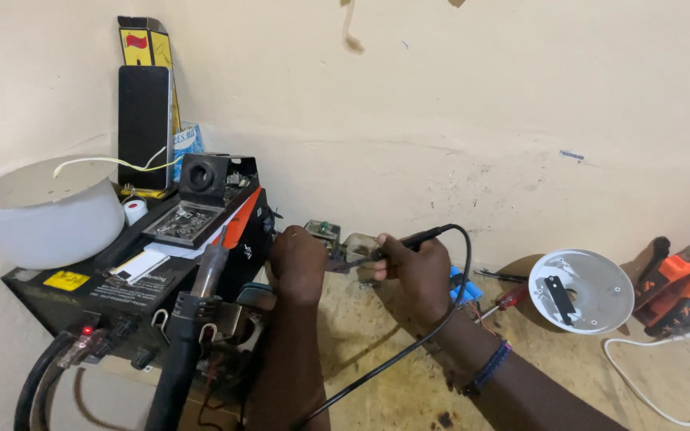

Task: Fitting a battery pack and LED panel into a housing and soldering wires to a circuit board.

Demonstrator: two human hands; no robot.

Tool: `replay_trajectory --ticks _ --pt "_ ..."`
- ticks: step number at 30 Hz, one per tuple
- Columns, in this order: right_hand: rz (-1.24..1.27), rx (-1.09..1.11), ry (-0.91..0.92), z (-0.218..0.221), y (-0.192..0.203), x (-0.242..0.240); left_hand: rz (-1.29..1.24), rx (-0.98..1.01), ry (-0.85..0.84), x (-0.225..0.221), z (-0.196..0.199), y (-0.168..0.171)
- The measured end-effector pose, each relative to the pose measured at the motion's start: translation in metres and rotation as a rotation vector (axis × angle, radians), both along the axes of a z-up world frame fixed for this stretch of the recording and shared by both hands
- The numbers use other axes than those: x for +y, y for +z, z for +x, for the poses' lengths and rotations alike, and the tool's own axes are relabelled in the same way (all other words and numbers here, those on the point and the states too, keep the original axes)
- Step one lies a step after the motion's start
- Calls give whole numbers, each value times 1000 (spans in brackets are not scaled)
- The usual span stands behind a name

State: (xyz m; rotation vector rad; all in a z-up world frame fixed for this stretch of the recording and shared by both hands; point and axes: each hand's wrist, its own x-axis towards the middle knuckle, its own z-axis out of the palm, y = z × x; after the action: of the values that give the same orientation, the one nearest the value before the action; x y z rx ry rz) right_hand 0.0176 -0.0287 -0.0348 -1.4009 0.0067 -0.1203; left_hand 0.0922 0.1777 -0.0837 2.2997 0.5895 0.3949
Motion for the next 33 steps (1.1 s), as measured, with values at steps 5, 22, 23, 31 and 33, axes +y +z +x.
replay_trajectory --ticks 5,22,23,31,33 --pt "-74 -81 -12 12 -14 -9 9 17 -10 -6 -9 9" --pt "-58 -288 231 18 -4 -19 2 73 -30 -6 -6 10" --pt "-41 -301 233 20 -4 -19 -24 65 -11 -5 -5 10" --pt "-99 -309 210 37 -19 -20 -35 56 9 -1 0 11" --pt "-20 -251 221 24 -9 -16 -41 78 19 -1 12 0"
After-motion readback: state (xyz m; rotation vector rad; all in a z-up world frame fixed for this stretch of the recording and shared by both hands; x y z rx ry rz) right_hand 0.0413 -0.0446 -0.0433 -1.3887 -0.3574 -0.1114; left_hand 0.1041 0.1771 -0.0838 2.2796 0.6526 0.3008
